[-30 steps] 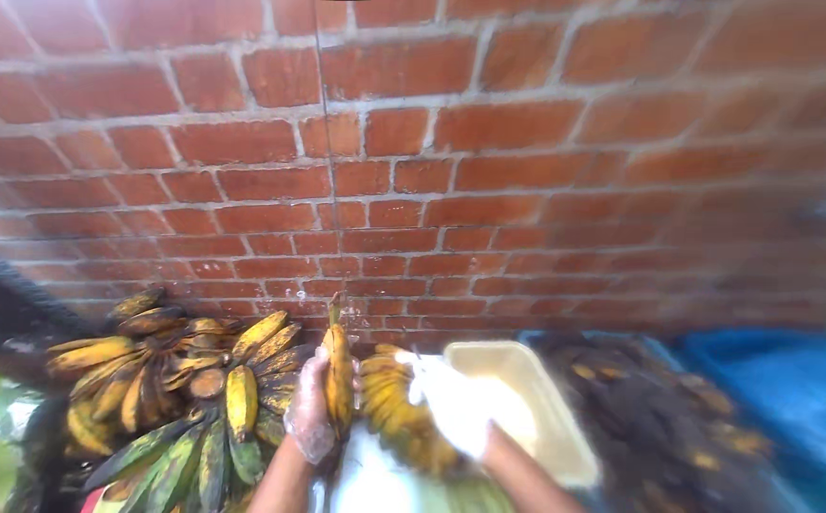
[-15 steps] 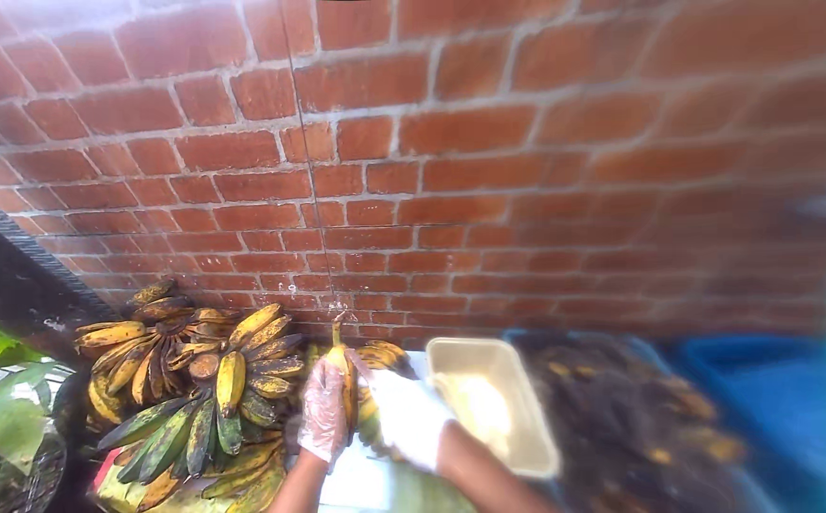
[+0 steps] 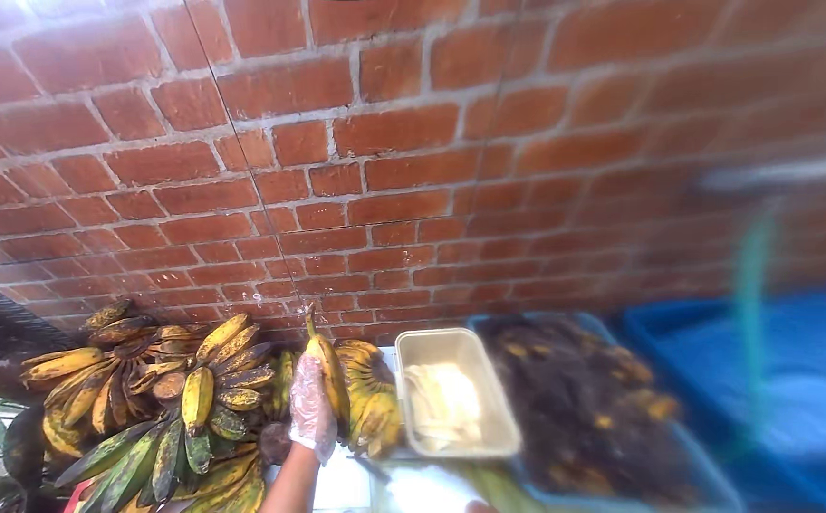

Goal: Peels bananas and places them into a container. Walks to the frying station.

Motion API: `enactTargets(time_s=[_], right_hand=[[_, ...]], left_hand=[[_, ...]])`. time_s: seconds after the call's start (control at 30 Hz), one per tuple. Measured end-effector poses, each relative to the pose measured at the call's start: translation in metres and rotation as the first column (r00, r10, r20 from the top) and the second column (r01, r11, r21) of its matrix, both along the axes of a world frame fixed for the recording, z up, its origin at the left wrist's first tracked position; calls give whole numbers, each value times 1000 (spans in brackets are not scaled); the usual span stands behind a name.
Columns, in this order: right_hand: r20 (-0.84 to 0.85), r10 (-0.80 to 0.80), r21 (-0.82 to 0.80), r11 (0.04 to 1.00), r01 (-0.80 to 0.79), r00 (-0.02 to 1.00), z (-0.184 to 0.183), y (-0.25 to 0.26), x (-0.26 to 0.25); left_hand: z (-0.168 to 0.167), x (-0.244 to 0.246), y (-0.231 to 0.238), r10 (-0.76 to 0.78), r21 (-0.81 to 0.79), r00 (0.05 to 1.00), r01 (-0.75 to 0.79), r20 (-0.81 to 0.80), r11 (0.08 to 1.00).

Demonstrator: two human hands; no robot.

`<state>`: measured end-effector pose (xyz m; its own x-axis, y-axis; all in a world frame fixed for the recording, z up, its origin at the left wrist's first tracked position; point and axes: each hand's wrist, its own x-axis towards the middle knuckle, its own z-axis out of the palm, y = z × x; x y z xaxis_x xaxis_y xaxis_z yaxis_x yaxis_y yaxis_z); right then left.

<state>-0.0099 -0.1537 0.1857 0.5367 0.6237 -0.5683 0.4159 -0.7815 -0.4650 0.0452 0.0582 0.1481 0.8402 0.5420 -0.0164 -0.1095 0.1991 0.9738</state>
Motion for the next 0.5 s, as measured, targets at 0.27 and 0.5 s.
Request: enactTargets(time_s=[0.27, 0.5], right_hand=[[-359, -499, 570, 552, 608, 789, -36, 11, 40], [-498, -511, 584, 400, 706, 701, -63, 0, 35]], left_hand=[[-6, -28, -51, -319, -420, 948, 290, 1, 860], [-21, -38, -33, -417, 336, 860, 502, -294, 797]])
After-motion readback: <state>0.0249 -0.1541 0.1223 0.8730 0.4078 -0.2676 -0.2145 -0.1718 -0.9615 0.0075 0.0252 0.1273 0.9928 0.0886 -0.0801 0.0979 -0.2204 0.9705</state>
